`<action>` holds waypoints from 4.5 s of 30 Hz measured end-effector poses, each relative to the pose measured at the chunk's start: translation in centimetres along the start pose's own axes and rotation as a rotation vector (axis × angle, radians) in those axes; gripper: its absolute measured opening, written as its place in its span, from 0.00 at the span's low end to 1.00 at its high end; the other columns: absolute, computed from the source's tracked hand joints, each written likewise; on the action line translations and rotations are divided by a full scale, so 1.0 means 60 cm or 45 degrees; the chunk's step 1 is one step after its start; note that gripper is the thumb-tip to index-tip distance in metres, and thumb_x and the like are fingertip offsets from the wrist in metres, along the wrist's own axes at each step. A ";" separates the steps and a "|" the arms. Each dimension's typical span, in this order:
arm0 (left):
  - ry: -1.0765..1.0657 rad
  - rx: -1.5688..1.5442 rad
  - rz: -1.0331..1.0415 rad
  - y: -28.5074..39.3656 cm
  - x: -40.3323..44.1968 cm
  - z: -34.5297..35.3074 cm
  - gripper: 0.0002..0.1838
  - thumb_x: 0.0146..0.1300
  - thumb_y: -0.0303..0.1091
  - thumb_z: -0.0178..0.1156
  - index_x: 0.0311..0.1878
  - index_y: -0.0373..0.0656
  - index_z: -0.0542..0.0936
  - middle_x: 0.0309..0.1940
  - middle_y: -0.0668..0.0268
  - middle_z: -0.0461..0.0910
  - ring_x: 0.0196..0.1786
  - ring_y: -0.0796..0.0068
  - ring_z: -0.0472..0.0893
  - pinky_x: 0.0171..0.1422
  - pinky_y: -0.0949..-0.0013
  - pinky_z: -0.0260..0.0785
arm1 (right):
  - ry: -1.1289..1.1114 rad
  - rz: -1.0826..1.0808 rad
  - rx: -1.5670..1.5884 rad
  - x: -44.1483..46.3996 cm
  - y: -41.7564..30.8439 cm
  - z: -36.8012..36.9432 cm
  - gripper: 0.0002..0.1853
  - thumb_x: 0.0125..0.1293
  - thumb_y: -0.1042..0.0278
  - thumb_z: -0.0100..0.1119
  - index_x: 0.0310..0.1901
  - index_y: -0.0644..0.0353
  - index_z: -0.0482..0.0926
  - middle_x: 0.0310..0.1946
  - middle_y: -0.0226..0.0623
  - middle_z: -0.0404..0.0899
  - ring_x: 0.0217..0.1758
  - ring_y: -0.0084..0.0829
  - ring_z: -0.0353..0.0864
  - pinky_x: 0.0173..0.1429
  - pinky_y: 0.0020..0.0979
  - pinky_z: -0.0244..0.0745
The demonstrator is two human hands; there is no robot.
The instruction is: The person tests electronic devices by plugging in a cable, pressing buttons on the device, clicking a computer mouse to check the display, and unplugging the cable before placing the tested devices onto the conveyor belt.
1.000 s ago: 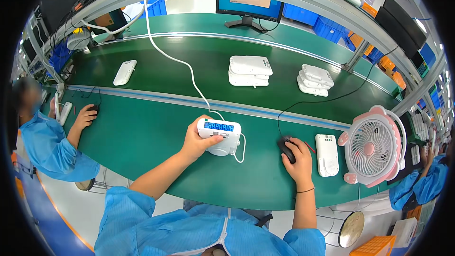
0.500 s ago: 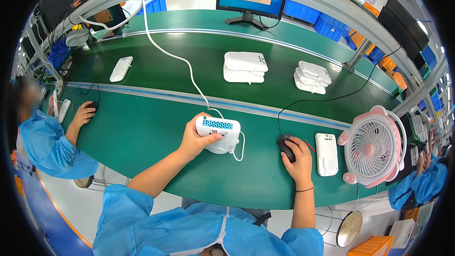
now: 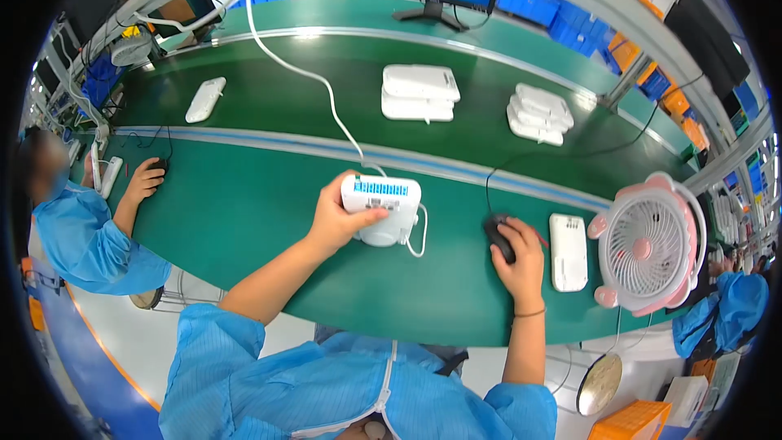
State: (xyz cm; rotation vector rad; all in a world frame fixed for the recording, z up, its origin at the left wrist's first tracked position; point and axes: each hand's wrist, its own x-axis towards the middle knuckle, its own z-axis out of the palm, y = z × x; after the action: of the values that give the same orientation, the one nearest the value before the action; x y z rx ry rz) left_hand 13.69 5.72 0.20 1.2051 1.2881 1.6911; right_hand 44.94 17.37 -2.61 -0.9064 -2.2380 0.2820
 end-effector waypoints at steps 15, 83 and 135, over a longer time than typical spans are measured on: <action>-0.029 -0.207 -0.246 -0.023 0.006 0.031 0.21 0.55 0.30 0.73 0.50 0.37 0.79 0.45 0.61 0.84 0.46 0.73 0.83 0.53 0.67 0.76 | -0.057 0.051 0.034 -0.006 0.034 -0.017 0.20 0.48 0.74 0.69 0.47 0.60 0.81 0.53 0.42 0.79 0.55 0.46 0.78 0.59 0.39 0.75; -0.115 -0.948 -0.976 -0.082 0.054 0.091 0.26 0.65 0.34 0.58 0.64 0.33 0.68 0.58 0.49 0.77 0.60 0.52 0.78 0.67 0.48 0.70 | -0.054 -0.030 0.056 -0.015 0.097 -0.068 0.18 0.45 0.72 0.67 0.42 0.60 0.82 0.51 0.40 0.80 0.54 0.45 0.79 0.59 0.39 0.75; 0.485 1.491 -0.148 -0.129 0.455 -0.410 0.36 0.58 0.63 0.63 0.46 0.33 0.80 0.39 0.53 0.84 0.40 0.59 0.84 0.46 0.59 0.74 | -0.584 -0.019 1.108 -0.001 -0.004 0.095 0.17 0.70 0.69 0.50 0.23 0.66 0.70 0.19 0.44 0.70 0.25 0.47 0.71 0.35 0.42 0.69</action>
State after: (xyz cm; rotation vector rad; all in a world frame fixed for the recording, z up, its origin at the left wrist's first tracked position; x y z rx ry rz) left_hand -18.79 24.45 -1.98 1.3514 2.7106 1.0311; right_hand 41.01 17.44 -6.72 -0.3588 -2.1484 1.4358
